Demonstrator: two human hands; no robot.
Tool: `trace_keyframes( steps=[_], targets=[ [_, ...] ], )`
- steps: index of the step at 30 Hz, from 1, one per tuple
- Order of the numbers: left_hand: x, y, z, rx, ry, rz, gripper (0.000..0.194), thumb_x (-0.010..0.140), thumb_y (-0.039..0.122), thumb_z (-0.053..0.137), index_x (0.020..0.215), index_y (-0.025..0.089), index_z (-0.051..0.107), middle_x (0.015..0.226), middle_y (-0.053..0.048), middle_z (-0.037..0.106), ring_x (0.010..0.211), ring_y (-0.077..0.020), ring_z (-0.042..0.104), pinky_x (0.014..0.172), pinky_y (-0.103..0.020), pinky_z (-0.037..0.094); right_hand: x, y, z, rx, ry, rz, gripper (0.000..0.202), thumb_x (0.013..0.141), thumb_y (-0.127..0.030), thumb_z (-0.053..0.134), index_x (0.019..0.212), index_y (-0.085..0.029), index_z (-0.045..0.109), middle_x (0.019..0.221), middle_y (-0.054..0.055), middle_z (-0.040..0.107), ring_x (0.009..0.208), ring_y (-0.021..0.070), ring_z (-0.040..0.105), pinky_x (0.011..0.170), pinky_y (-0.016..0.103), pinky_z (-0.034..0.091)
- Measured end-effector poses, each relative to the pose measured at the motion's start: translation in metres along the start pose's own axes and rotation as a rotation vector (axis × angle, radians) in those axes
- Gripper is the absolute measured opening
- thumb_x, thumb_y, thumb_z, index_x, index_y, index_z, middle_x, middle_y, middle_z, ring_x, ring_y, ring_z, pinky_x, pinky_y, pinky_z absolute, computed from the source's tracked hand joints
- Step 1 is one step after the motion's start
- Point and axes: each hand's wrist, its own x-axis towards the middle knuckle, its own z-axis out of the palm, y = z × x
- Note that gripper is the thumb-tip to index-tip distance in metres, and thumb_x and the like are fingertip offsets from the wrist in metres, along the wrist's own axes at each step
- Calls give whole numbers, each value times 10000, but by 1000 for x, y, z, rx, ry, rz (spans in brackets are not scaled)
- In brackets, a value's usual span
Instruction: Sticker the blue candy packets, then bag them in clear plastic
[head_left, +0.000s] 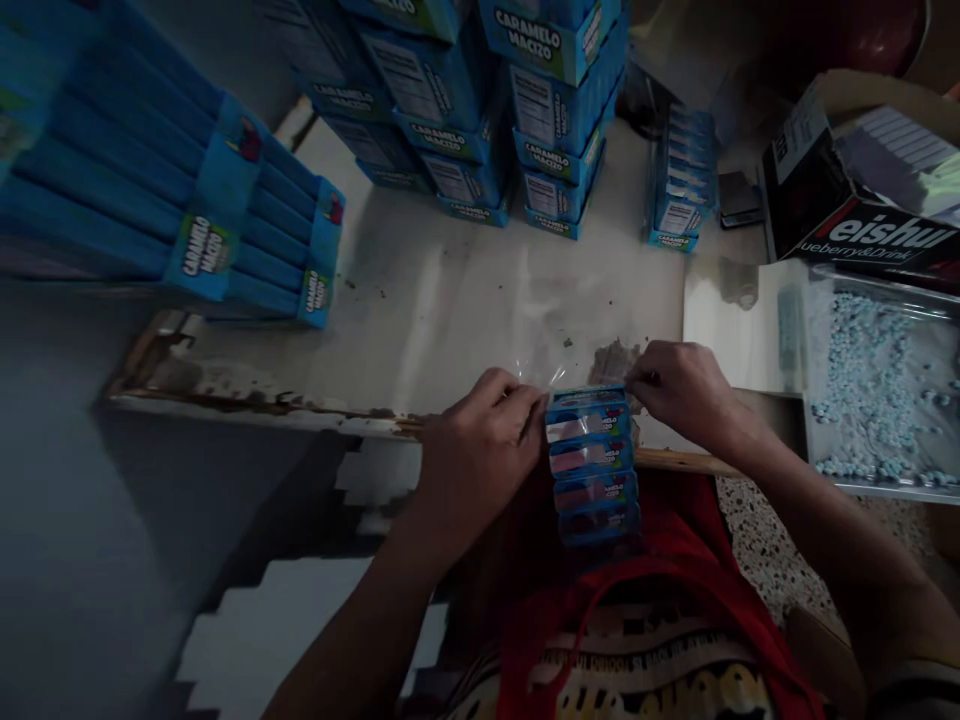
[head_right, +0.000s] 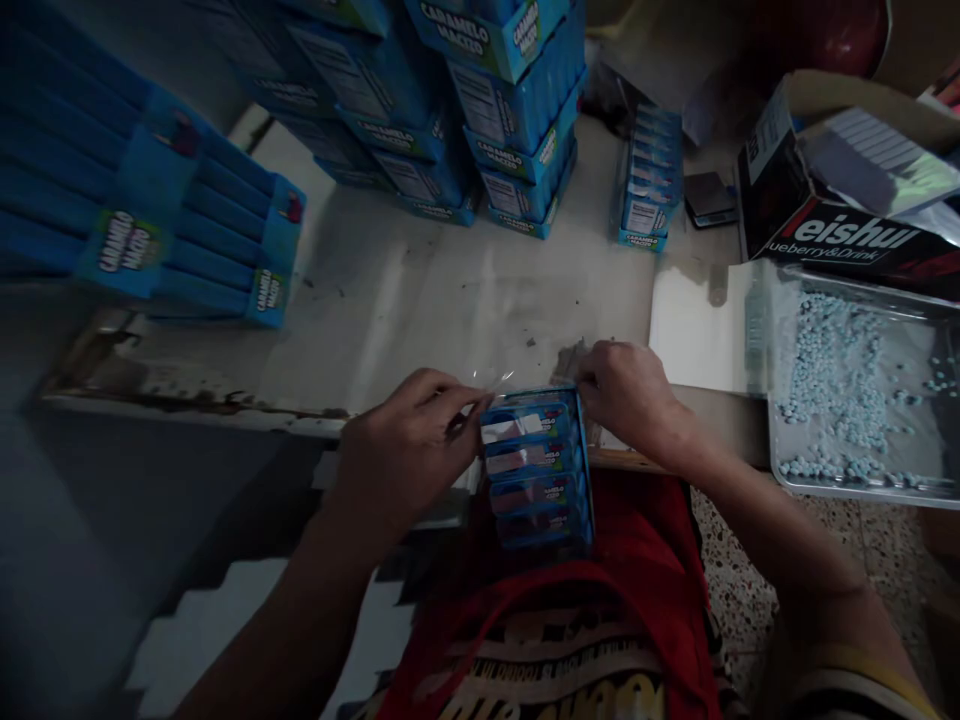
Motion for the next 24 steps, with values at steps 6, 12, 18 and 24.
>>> trace_keyframes(
  steps=[6, 12, 18, 24],
  targets=[
    [-21, 35, 13, -59, 420, -221, 132, 966, 204, 676, 852, 201, 741, 798, -27, 727, 736, -161, 677, 661, -269, 474, -51, -27, 17, 42, 474, -10, 239, 998, -235, 607, 871, -246, 809, 837, 31, 765, 627, 125, 663, 584, 278, 493],
    [-18, 36, 37, -139, 563, -226, 151, 988, 197, 669, 849, 204, 727, 796, -30, 717, 751, -152, 675, 730, -276, 506, -49, -18, 48, -10, 709, -22, 227, 1018, -263, 633, 867, -264, 803, 748, 35, 749, 635, 140, 692, 595, 271, 513],
    [-21, 36, 53, -187, 638, -181, 128, 1003, 217, 655, 887, 212, 710, 809, -38, 687, 777, -160, 656, 770, -288, 519, -61, -20, 46, 20, 896, -109, 174, 1008, -169, 640, 965, -247, 789, 798, 29, 786, 665, 138, 727, 625, 264, 553],
    [-17, 32, 66, -158, 556, -90, 151, 1004, 260, 631, 989, 224, 777, 846, -61, 737, 796, -161, 700, 731, -269, 536, -81, -3, 41, -185, 842, -246, 139, 970, -178, 717, 993, -291, 795, 808, -3, 809, 659, 143, 734, 643, 286, 566]
  ],
)
